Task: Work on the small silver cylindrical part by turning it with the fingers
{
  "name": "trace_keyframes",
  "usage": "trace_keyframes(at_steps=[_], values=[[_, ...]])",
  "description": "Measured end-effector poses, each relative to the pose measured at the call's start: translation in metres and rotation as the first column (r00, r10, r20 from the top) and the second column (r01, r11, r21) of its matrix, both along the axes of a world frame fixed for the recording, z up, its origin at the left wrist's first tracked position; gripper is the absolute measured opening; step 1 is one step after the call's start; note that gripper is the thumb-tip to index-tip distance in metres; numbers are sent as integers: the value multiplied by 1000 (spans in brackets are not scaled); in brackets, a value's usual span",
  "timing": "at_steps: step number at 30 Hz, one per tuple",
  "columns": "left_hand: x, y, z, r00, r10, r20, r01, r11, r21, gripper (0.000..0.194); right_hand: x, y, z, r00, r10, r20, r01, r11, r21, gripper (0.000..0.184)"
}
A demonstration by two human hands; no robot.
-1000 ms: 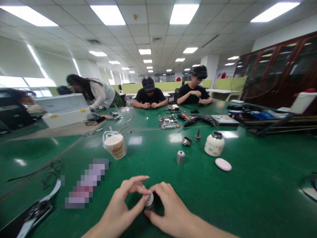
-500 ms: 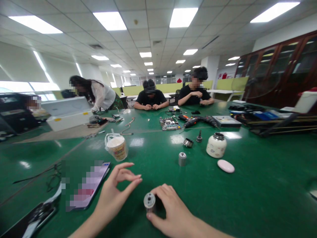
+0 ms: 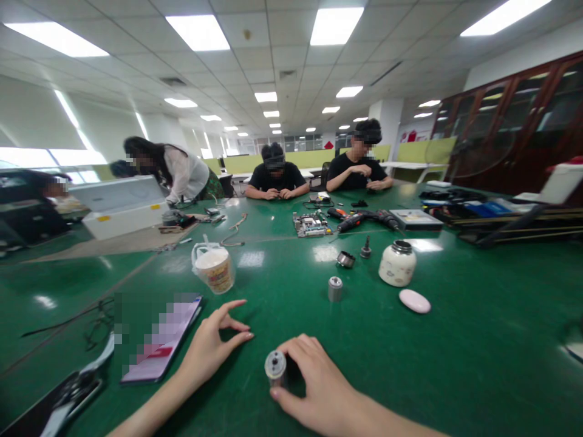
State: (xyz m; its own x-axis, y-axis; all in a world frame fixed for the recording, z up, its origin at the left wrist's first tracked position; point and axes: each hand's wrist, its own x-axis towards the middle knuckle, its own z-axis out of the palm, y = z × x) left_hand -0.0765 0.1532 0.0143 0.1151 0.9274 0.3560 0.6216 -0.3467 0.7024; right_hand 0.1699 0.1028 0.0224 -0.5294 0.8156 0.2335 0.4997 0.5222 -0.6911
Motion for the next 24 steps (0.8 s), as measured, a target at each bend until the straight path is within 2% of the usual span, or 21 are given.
trace_keyframes(at_steps=[4,6,9,12,18,24], values=[[20,-17,15,995,-58,85,55,998,29,43,0,1,-1,1000,1,5,-2,1000,16,27],[33,-31,23,961,-177,214,170,984,49,43,0,1,-3,1000,13,2,-13,1000,26,27],[50,-47,29,912,-299,280,299,953,45,44,0,2,-6,1000,12,-7,-11,999,41,26],[56,-53,29,903,-321,284,325,945,34,44,1,1,-9,1000,-3,-14,4,999,45,25],[55,-50,25,916,-304,260,298,952,65,44,1,1,-9,1000,15,-11,-15,998,57,29],[51,-55,30,907,-387,166,386,922,41,48,0,2,-9,1000,14,-7,-13,998,63,26]])
